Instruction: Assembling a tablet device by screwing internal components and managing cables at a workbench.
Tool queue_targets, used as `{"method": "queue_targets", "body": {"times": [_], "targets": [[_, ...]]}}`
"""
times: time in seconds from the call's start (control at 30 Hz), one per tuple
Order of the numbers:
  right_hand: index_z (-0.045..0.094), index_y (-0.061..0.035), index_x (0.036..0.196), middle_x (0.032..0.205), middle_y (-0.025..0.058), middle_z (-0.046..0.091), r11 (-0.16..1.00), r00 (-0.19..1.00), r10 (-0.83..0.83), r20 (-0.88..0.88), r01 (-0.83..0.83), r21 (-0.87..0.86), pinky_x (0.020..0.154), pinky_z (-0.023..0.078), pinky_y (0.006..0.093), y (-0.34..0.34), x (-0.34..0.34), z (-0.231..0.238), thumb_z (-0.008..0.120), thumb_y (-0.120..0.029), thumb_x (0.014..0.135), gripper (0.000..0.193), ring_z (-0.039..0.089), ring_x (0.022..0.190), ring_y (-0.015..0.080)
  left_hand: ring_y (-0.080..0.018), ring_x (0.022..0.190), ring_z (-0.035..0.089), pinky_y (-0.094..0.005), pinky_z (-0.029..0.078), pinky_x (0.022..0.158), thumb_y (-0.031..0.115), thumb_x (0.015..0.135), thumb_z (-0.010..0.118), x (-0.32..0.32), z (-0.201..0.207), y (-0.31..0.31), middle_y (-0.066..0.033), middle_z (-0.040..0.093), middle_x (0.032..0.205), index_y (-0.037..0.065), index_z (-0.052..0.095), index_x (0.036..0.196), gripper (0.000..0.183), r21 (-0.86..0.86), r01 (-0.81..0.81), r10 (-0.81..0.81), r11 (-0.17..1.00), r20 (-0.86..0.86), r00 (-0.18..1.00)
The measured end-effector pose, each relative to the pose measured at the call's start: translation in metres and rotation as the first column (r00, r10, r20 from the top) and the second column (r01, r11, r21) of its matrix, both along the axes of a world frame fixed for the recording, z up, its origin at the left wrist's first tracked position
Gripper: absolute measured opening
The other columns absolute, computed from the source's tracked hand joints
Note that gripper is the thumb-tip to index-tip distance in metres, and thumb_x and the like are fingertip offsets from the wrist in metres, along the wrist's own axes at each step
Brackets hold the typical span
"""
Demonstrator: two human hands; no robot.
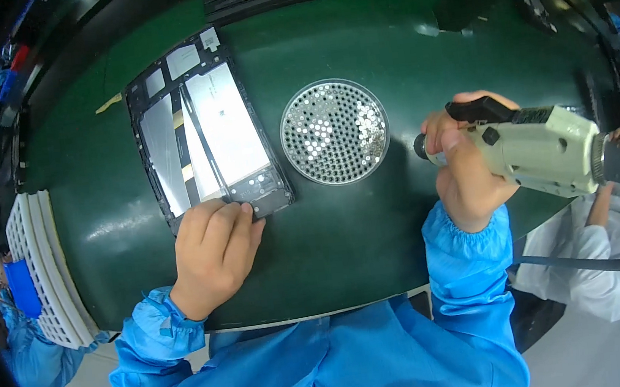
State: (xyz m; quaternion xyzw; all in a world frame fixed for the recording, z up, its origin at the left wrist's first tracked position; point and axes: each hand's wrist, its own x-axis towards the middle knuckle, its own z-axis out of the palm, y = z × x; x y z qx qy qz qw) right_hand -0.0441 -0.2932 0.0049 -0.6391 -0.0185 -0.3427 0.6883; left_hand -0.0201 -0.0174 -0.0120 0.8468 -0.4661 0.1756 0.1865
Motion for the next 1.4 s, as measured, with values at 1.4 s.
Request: {"method": "queue_targets", "body": {"times": [1.4], "targets": [[0.053, 0.0029, 0.109, 0.071, 0.0097, 0.055, 0.994, 0.988, -0.102, -0.12, 0.097, -0.048, 0.066, 0.045, 0.0387, -0.002, 0.001, -0.008, 0.056, -0.001, 0.079, 0.03, 0.05, 0.06, 0.0185, -0.0338, 0.096, 0.061, -0.0475, 0.051, 0.085, 0.003, 0.065, 0.078, -0.001, -0.007, 0.025, -0.0162, 0.059, 0.101, 0.0, 0.066, 0.096, 0.033, -0.109, -0.077, 0.055, 0.991, -0.189, 0.98]]}}
